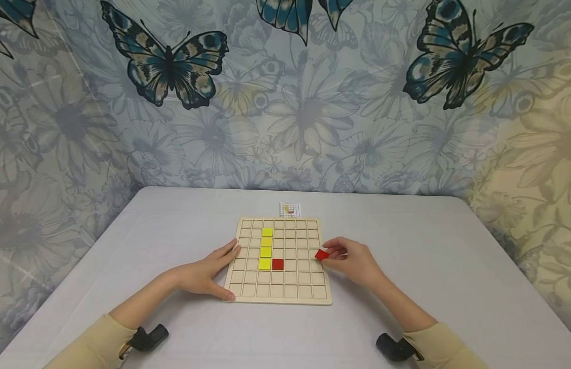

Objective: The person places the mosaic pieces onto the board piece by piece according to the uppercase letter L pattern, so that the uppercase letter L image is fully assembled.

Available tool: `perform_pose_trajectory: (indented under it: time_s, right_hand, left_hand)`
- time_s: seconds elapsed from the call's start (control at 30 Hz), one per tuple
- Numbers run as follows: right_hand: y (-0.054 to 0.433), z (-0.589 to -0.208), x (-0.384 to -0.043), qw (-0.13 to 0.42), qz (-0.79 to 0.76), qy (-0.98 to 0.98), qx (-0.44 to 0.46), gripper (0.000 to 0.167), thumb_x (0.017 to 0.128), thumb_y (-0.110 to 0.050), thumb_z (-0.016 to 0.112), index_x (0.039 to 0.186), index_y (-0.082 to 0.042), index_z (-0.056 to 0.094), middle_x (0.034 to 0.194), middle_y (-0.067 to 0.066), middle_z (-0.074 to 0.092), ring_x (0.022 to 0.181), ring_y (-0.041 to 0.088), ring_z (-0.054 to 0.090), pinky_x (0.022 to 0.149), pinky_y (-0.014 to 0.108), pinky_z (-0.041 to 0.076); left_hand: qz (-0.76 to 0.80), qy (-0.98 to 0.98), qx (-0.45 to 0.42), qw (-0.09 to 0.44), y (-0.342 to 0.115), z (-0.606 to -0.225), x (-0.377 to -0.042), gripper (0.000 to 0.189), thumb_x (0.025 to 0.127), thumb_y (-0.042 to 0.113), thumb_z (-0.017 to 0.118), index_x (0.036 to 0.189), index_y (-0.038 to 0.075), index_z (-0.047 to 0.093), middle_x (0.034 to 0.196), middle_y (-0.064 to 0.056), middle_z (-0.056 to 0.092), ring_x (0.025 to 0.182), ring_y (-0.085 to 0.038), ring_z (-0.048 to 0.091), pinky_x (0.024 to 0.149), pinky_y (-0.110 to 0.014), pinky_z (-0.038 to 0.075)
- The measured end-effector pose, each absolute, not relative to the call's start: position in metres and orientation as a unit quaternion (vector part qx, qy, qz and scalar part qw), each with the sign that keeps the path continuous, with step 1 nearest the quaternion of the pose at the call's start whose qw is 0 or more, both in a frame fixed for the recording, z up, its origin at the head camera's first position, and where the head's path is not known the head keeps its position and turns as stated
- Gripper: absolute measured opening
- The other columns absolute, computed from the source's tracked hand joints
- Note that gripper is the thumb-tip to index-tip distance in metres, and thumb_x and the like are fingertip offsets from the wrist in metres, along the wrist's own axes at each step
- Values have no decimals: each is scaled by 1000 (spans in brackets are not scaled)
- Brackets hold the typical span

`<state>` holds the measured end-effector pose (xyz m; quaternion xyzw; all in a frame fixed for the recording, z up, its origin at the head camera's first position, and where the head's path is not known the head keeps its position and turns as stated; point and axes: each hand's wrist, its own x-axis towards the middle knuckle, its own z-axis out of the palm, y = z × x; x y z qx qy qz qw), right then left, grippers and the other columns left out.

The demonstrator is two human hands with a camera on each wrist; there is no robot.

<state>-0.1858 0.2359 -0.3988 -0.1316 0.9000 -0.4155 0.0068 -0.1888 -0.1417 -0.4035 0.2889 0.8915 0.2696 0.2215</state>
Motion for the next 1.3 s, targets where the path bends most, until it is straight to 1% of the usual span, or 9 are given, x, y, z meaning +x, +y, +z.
perform_pose_trajectory:
  time_s: [0.27, 0.5, 0.8, 0.9, 1.07, 1.3]
  right_hand:
    - [218, -402, -186, 27, -436, 887, -154, 32, 80, -13, 80, 108, -5, 69, 94, 1, 68, 87, 18, 63, 79, 26, 54]
    - [204, -402, -186, 47, -426, 887, -172, 28, 80, -12, 79, 105, -6, 68, 91, 0, 67, 86, 17, 62, 79, 26, 54]
    - [189, -402, -187, 66, -413, 885, -203, 24, 81, -9, 78, 103, -8, 69, 92, 0, 66, 87, 17, 60, 80, 27, 54]
    - [186, -402, -187, 67, -408, 884, -218, 22, 81, -8, 77, 101, -9, 69, 91, -1, 66, 86, 17, 60, 81, 27, 54]
    - [183, -404, -190, 53, -390, 885, -249, 20, 81, -6, 77, 99, -10, 69, 89, -3, 64, 84, 15, 59, 80, 27, 54]
    - [181, -405, -192, 53, -367, 892, -259, 19, 81, -6, 78, 97, -12, 69, 88, -6, 64, 83, 13, 58, 80, 27, 53]
  left_hand:
    - [271, 891, 287, 223, -142, -404, -189, 116, 78, 47, 80, 156, 2, 8, 162, -15, -9, 148, -33, -4, 116, -51, 13]
    - [271, 891, 290, 221, -142, -405, -189, 116, 78, 47, 80, 156, 1, 7, 162, -15, -9, 148, -32, -4, 116, -51, 13]
    - [268, 892, 289, 223, -141, -402, -188, 115, 78, 46, 80, 156, 1, 8, 162, -16, -9, 148, -33, -4, 116, -51, 13]
    - [268, 892, 287, 224, -141, -402, -187, 115, 78, 46, 80, 156, 2, 8, 162, -16, -9, 148, -33, -4, 116, -51, 13]
    - [269, 892, 285, 225, -141, -401, -187, 115, 78, 46, 80, 156, 2, 8, 162, -15, -9, 148, -33, -4, 116, -51, 13]
    - [271, 890, 288, 225, -141, -402, -187, 115, 78, 46, 80, 156, 2, 8, 162, -16, -9, 148, -33, -4, 116, -51, 13]
